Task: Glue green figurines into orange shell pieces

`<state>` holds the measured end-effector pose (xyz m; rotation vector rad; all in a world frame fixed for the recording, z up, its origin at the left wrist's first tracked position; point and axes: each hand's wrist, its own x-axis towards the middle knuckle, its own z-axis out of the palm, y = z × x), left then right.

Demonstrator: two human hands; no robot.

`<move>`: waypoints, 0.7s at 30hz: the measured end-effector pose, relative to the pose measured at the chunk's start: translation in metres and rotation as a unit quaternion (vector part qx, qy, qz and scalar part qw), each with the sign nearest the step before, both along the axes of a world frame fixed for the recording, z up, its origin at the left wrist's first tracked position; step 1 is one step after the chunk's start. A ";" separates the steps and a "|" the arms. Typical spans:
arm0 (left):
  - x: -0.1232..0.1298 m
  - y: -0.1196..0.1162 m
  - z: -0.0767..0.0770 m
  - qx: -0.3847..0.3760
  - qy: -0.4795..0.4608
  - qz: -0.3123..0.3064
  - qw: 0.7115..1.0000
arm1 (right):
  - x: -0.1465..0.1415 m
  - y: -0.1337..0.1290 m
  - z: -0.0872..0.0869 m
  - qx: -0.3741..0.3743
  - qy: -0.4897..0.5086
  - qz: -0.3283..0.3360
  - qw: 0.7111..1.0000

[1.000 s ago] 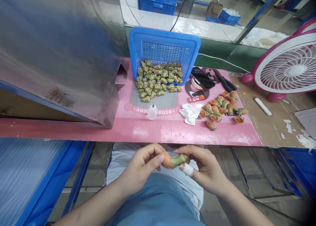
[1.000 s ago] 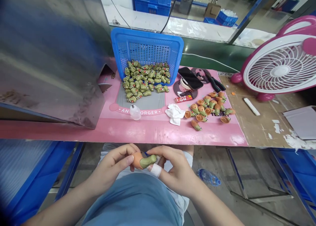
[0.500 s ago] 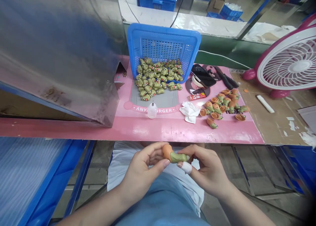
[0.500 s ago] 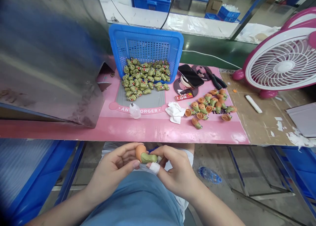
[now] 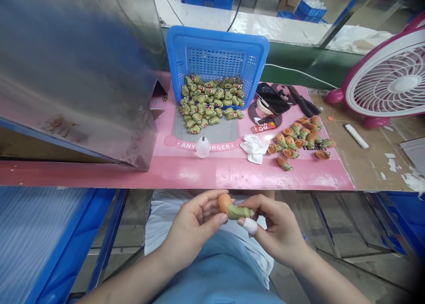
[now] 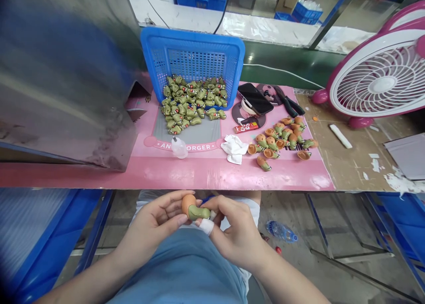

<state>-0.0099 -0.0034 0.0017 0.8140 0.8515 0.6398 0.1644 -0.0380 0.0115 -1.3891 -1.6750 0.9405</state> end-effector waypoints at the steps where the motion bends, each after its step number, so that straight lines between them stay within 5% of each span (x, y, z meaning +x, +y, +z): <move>1: 0.000 -0.001 0.000 -0.002 0.000 0.001 1.000 | 0.000 -0.001 0.000 -0.001 -0.001 0.000 1.000; 21: -0.007 -0.013 0.013 0.173 0.104 -0.043 0.979 | -0.001 -0.015 0.006 0.053 -0.015 0.011 0.998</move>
